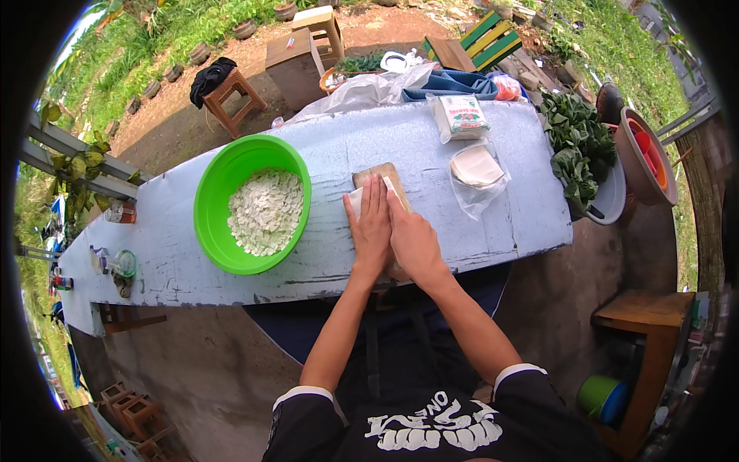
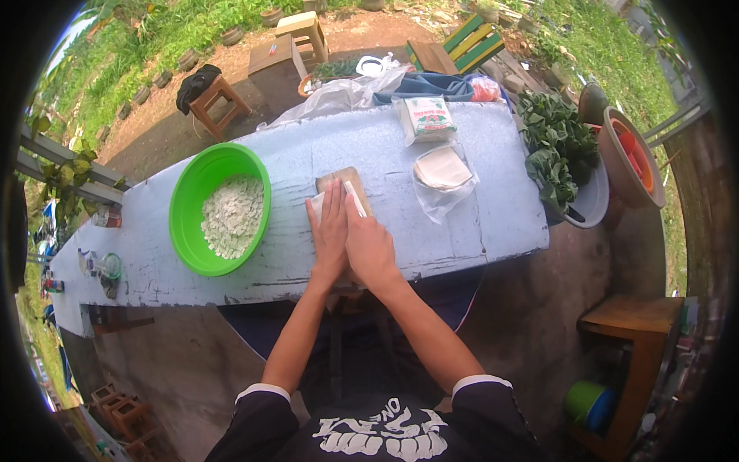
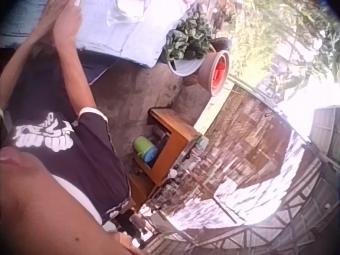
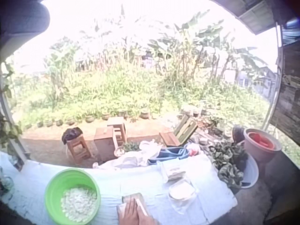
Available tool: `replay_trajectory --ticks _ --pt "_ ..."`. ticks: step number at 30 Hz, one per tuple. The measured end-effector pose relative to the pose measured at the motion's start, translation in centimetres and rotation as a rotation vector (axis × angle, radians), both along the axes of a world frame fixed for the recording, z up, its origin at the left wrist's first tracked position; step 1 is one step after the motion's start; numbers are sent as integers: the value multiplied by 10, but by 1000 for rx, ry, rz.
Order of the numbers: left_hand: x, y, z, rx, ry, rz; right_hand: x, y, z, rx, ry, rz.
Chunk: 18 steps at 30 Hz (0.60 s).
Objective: The person chops white vegetable pieces on a wooden cutting board using a knife and transfers them into a green bowl. The person then slices a block of white tofu into thin strips on the same board.
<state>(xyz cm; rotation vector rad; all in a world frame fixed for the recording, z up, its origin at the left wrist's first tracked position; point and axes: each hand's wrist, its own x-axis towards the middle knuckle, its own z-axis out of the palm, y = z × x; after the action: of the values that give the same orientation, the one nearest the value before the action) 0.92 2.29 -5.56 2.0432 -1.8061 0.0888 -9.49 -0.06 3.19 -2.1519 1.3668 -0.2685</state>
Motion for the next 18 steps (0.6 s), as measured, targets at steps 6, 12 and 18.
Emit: replay_trajectory --ticks 6,12,18 --pt "0 -1 -7 -13 -89 21 1 -4 -2 10 -33 -8" --pt "1 -2 -9 18 -155 50 -4 -2 2 55 -23 2" --pt "2 -5 -15 -13 -183 71 -9 6 3 68 -4 -23"
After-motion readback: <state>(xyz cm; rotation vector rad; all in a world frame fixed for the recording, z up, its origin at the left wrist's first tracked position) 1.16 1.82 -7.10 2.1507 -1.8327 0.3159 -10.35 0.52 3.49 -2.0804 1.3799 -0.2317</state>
